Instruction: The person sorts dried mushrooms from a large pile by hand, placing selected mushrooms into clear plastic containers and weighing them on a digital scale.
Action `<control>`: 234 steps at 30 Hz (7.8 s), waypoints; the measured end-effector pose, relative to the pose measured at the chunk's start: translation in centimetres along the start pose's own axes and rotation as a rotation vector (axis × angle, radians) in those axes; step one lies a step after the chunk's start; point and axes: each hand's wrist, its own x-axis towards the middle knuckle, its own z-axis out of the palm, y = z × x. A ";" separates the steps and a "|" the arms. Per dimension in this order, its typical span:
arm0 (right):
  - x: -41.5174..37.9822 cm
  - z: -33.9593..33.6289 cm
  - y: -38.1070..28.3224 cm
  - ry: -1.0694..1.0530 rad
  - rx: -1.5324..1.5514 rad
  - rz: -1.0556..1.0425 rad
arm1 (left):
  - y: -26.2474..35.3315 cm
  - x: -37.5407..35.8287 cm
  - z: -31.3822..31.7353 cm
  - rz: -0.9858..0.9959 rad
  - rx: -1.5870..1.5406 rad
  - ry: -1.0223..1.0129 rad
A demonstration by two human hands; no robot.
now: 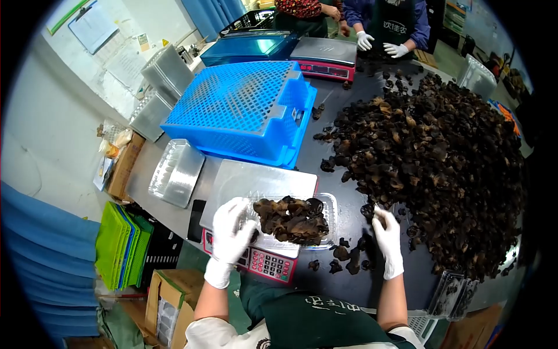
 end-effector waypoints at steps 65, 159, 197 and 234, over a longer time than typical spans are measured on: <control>-2.0 5.6 -9.9 -0.182 -0.294 -0.659 | -6.9 -4.9 1.7 -0.630 -0.235 -0.101; -10.3 -3.1 -0.4 -0.234 -0.624 -0.131 | 11.4 -4.4 11.0 0.396 -0.278 -0.547; -1.8 3.5 -10.0 -0.289 -0.077 -0.404 | -7.7 -3.1 -0.8 -0.445 -0.259 0.245; 17.4 16.6 -12.2 -0.405 0.560 0.149 | -18.7 14.5 4.6 -0.667 -0.641 0.170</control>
